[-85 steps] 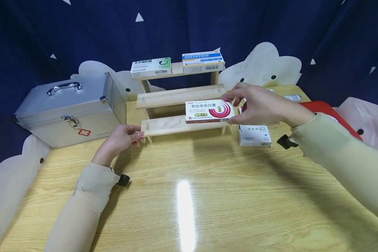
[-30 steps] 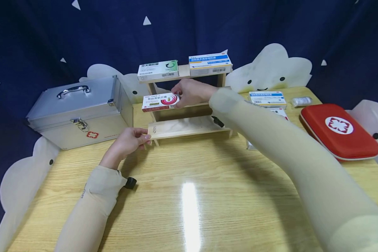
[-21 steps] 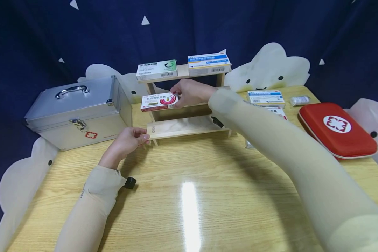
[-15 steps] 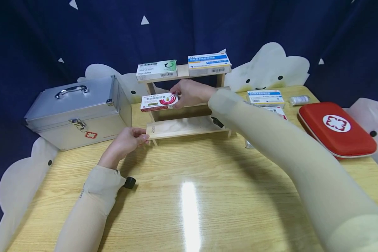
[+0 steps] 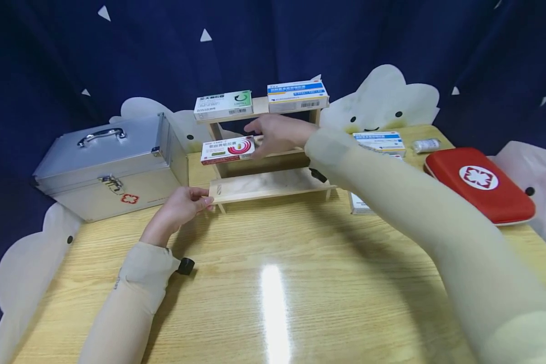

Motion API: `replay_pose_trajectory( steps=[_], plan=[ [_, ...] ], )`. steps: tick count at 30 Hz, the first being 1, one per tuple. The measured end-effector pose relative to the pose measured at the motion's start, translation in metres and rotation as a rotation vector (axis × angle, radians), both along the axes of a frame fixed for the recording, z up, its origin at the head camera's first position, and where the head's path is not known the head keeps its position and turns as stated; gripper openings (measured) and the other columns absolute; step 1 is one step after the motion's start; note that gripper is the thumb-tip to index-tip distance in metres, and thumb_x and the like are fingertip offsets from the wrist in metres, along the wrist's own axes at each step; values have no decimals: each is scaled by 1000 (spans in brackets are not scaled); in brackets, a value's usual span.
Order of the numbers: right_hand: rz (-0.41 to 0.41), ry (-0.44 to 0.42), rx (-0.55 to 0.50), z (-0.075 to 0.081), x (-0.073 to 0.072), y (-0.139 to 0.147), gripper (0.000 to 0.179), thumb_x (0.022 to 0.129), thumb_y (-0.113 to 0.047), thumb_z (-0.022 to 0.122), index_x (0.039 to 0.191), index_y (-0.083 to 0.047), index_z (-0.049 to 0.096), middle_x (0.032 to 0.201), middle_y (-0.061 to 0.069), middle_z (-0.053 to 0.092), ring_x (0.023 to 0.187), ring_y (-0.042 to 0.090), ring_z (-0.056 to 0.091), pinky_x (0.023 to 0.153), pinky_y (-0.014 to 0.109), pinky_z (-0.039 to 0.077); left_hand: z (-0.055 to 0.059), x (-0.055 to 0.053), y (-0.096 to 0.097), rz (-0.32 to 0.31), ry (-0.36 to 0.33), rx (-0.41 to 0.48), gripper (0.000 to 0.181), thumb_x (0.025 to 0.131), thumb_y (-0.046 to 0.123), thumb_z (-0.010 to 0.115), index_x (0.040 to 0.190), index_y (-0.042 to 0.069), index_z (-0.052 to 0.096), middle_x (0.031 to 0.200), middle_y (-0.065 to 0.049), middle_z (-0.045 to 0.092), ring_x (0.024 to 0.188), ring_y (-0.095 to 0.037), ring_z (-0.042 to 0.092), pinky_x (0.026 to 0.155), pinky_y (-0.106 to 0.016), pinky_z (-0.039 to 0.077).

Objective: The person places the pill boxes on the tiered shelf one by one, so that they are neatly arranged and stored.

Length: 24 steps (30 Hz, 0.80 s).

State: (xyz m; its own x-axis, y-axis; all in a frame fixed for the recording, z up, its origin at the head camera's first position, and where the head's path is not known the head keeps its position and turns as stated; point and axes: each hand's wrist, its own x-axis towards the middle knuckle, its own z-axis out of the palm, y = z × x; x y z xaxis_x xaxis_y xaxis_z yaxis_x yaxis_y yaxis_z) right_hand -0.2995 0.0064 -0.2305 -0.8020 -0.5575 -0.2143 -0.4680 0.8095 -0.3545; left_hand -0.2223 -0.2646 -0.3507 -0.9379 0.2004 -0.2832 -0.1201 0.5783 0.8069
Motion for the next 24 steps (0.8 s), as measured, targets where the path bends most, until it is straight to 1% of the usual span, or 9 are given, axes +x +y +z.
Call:
replay_pose_trajectory(
  steps=[2,3,7,9,12,14,17,19,24],
  plan=[
    [10,31,8,14,9,11,75,89,-39,73,152,-17,40,148,7,47,133,20,43,110,37,33,1,0,1,1,0,-6,37,105,12,51,135,-9,52,111,-24,66,105,-31,60,96,-44,48],
    [27,55,8,21,13,18,73,89,-38,73,151,-16,42,147,7,48,130,21,47,108,37,36,1,0,1,-1,-2,-6,37,105,12,51,135,-9,52,111,-24,66,105,-31,60,96,-44,48],
    [62,155,-12,49,37,52,64,89,-31,73,146,-13,50,139,10,54,105,20,60,96,37,44,3,-1,2,-12,-5,-8,37,105,13,50,136,-8,51,112,-24,66,106,-31,59,95,-43,47],
    [65,198,-16,58,50,72,60,90,-29,73,144,-11,53,137,10,55,94,20,61,88,36,46,3,-1,1,-18,-9,-11,38,105,14,50,136,-8,51,113,-24,66,107,-31,59,96,-43,47],
    [49,239,-14,66,70,104,56,91,-28,73,141,-9,56,135,11,57,95,21,62,83,37,47,4,-1,0,-17,-13,-17,38,105,14,50,137,-8,50,113,-23,66,108,-30,59,95,-42,48],
    [27,252,-8,65,82,125,55,92,-27,73,141,-9,56,135,11,57,98,22,62,82,38,48,4,-1,0,-20,-9,-22,39,105,14,50,137,-9,51,112,-23,66,106,-30,59,92,-40,48],
    [-27,249,-18,58,99,156,55,91,-28,73,141,-11,56,131,9,60,101,22,61,80,38,49,5,0,0,-26,-2,-25,39,105,15,51,136,-9,51,112,-24,66,103,-29,58,88,-37,49],
    [-55,258,-18,50,108,176,55,91,-28,74,141,-12,56,127,7,62,99,20,60,77,36,50,5,0,1,-29,-2,-27,39,105,15,51,135,-9,52,112,-24,66,101,-29,58,85,-36,49],
    [-136,214,-38,23,124,217,53,90,-27,75,140,-15,58,123,5,63,96,20,58,70,32,51,3,1,1,-17,-24,-23,39,105,16,51,136,-8,51,114,-22,66,102,-27,58,84,-33,49]
  ],
)
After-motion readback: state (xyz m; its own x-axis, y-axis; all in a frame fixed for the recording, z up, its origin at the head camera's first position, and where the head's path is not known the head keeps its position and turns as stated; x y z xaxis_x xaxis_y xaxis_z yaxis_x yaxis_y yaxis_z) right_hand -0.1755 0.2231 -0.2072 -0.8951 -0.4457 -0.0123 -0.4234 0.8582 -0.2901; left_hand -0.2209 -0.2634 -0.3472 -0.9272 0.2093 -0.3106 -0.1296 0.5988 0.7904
